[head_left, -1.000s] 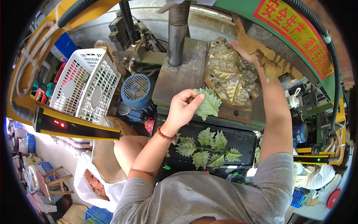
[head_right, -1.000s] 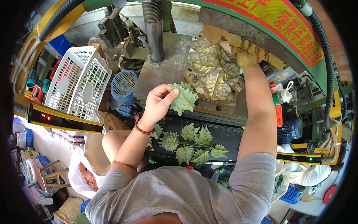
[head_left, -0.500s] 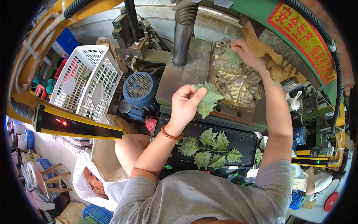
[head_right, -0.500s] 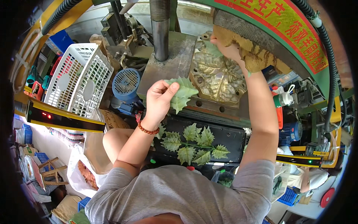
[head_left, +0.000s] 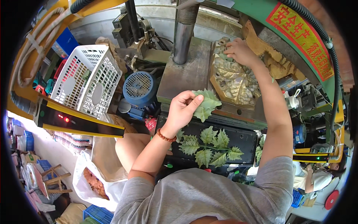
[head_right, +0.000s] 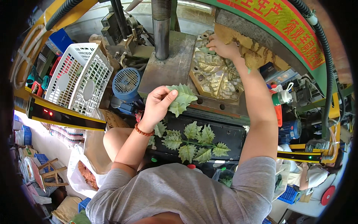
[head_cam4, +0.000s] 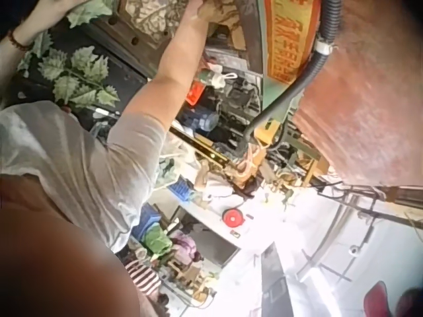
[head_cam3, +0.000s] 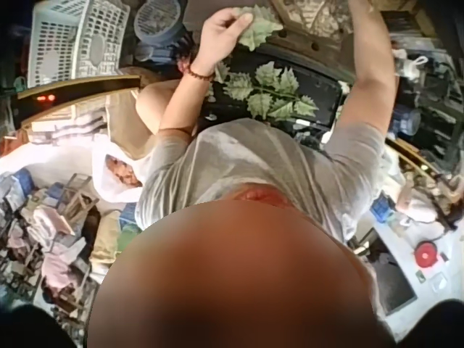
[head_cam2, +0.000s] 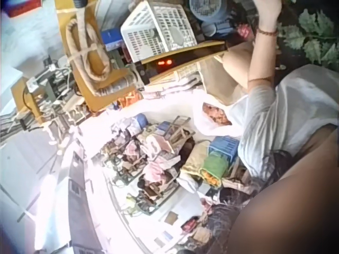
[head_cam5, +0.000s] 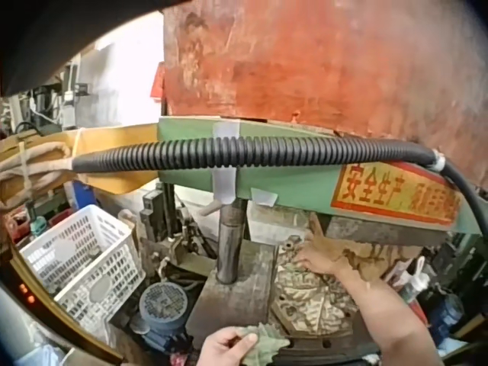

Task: Operating a mechanical press to shape or cut artificial leaves.

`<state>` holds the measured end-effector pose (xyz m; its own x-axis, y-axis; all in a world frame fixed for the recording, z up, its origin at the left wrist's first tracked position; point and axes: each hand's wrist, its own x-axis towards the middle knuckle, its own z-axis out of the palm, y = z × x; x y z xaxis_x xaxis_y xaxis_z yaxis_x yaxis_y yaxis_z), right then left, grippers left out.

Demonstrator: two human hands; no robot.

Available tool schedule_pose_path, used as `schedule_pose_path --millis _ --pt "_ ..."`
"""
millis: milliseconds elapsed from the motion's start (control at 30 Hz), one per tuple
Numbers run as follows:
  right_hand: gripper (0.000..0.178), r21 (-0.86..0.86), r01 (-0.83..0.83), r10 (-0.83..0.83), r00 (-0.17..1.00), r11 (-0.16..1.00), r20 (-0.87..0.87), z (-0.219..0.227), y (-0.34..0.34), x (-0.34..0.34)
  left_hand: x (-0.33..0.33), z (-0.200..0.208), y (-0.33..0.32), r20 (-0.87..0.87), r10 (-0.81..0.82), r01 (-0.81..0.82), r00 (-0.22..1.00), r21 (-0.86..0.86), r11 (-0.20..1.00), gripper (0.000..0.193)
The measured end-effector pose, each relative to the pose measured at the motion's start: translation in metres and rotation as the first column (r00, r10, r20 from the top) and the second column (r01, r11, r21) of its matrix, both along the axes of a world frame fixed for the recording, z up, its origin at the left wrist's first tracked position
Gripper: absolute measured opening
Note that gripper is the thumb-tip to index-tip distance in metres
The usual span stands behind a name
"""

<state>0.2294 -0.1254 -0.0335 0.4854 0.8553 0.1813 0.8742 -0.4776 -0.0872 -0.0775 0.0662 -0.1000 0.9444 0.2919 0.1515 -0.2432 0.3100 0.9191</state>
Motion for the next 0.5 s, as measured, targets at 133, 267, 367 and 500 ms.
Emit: schedule_pose_path --millis 133,267,367,500 --pt "0.031 0.286 0.259 -0.220 0.962 0.923 -0.162 0.018 0.004 -0.071 -0.001 0.002 0.001 -0.008 -0.031 0.032 0.999 0.102 0.994 0.007" --pt "0.025 0.346 -0.056 0.244 0.812 0.936 -0.530 0.027 0.028 -0.210 -0.006 0.005 0.000 0.111 -0.021 -0.004 0.994 0.225 0.974 0.005" --pt "0.018 0.208 0.109 0.032 0.817 0.972 -0.576 0.038 0.028 -0.205 -0.002 0.005 -0.007 0.089 -0.038 0.016 0.995 0.231 0.973 0.005" --pt "0.015 -0.030 0.214 -0.213 0.927 0.976 -0.309 0.051 0.023 -0.118 -0.001 0.007 -0.019 0.069 -0.064 0.047 0.996 0.217 0.975 0.007"
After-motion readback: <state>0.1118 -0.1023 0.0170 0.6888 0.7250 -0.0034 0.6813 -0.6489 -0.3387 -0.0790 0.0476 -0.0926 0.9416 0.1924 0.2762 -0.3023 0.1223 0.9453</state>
